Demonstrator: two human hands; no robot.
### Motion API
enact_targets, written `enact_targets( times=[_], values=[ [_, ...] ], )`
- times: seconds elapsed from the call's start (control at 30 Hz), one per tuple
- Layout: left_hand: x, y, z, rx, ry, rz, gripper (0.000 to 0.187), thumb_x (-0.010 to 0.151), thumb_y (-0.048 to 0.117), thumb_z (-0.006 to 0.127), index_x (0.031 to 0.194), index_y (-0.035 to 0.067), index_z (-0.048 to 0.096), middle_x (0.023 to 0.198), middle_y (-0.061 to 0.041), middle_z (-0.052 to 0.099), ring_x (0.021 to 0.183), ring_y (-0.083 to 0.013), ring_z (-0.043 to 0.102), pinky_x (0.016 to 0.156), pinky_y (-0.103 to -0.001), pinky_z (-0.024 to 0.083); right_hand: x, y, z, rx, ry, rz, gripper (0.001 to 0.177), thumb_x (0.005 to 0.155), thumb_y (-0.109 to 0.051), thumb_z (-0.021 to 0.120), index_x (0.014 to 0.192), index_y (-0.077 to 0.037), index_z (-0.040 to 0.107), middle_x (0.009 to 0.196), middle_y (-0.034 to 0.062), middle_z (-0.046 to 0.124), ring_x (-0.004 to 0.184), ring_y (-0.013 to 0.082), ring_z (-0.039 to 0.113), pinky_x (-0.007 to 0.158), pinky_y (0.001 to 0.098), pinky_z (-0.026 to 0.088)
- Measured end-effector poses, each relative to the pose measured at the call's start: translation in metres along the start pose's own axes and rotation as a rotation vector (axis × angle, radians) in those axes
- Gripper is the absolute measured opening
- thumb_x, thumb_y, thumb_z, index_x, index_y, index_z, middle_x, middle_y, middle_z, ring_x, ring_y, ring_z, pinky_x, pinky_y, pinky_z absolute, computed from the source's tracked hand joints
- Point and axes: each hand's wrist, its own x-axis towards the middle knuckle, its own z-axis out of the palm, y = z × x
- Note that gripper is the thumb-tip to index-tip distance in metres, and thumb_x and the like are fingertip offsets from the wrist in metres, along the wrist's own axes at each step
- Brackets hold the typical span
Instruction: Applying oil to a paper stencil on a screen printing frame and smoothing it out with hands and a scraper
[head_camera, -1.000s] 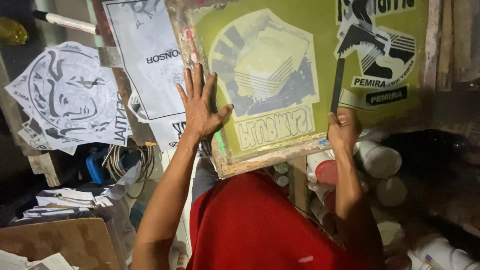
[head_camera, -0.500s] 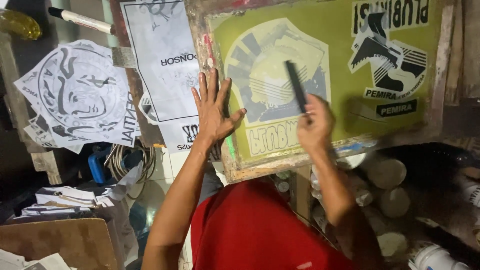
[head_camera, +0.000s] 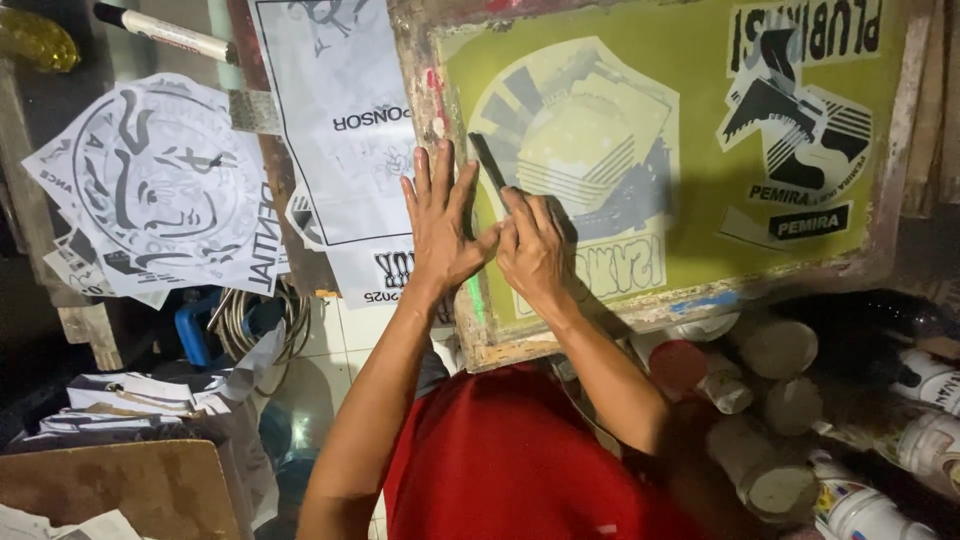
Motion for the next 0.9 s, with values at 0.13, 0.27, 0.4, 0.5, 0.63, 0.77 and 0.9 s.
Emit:
enact_targets(
  times=[0.13, 0.27, 0.4, 0.5, 0.63, 0.77, 0.9],
  values=[
    [0.001, 0.0, -0.001, 0.004, 0.003, 0.01, 0.082, 0.086, 0.065, 0.062, 0.156, 0.028, 0.043, 0.173, -0.004, 0.015, 0.159, -0.0331, -0.002, 0.124, -0.064, 0.002, -0.001, 0.012, 0.012, -0.057, -0.012, -0.069, 0.029, 0.106, -0.009, 0.048, 0.128, -0.005, 0.066, 0.087, 0.0095, 0.057, 0.061, 0.0332, 0.051, 0.053, 0.0409, 0.04],
    [0.0, -0.001, 0.0, 0.0, 0.002, 0.002, 0.083, 0.083, 0.061, 0.067, 0.155, 0.026, 0.046, 0.173, -0.005, 0.015, 0.159, -0.035, -0.001, 0.124, -0.064, 0.002, 0.005, 0.017, 0.024, -0.06, 0.011, -0.092, 0.026, 0.107, -0.01, 0.051, 0.127, -0.003, 0.066, 0.088, 0.0083, 0.058, 0.059, 0.0282, 0.047, 0.054, 0.0366, 0.038],
    [0.0, 0.003, -0.003, -0.018, 0.005, 0.001, 0.088, 0.074, 0.049, 0.069, 0.155, 0.024, 0.048, 0.173, -0.006, 0.017, 0.159, -0.037, 0.001, 0.124, -0.064, 0.001, 0.023, 0.021, 0.028, -0.069, 0.036, -0.136, 0.023, 0.102, -0.007, 0.055, 0.118, 0.001, 0.068, 0.086, 0.0096, 0.057, 0.058, 0.0317, 0.047, 0.051, 0.0374, 0.036],
    [0.0, 0.005, -0.003, -0.017, -0.002, -0.015, 0.089, 0.071, 0.043, 0.071, 0.154, 0.023, 0.049, 0.172, -0.006, 0.017, 0.159, -0.0374, 0.002, 0.124, -0.065, 0.001, 0.037, 0.026, 0.027, -0.106, 0.062, -0.167, 0.021, 0.095, -0.001, 0.058, 0.111, 0.001, 0.07, 0.084, 0.0087, 0.056, 0.061, 0.0329, 0.052, 0.051, 0.0392, 0.038],
    [0.001, 0.006, -0.004, -0.015, -0.007, -0.034, 0.089, 0.071, 0.042, 0.074, 0.154, 0.022, 0.05, 0.173, -0.005, 0.017, 0.159, -0.0373, 0.003, 0.124, -0.065, 0.001, 0.048, 0.036, 0.03, -0.131, 0.114, -0.163, 0.022, 0.09, 0.0, 0.06, 0.107, -0.001, 0.072, 0.082, 0.0058, 0.056, 0.062, 0.0308, 0.054, 0.051, 0.0392, 0.039],
    [0.002, 0.004, -0.002, -0.026, -0.01, -0.028, 0.091, 0.072, 0.047, 0.078, 0.154, 0.021, 0.05, 0.172, -0.007, 0.017, 0.159, -0.0383, 0.003, 0.124, -0.066, 0.0, 0.058, 0.041, 0.027, -0.136, 0.138, -0.178, 0.021, 0.09, -0.001, 0.06, 0.107, -0.001, 0.072, 0.081, 0.0054, 0.056, 0.06, 0.03, 0.05, 0.049, 0.0371, 0.038],
    [0.002, 0.003, -0.002, -0.034, -0.013, -0.031, 0.09, 0.075, 0.053, 0.077, 0.154, 0.021, 0.05, 0.172, -0.007, 0.017, 0.159, -0.0377, 0.002, 0.124, -0.065, -0.002, 0.067, 0.04, 0.022, -0.148, 0.161, -0.141, 0.016, 0.093, 0.0, 0.058, 0.102, 0.001, 0.071, 0.08, 0.0062, 0.053, 0.062, 0.0338, 0.052, 0.051, 0.0381, 0.041]
  ],
)
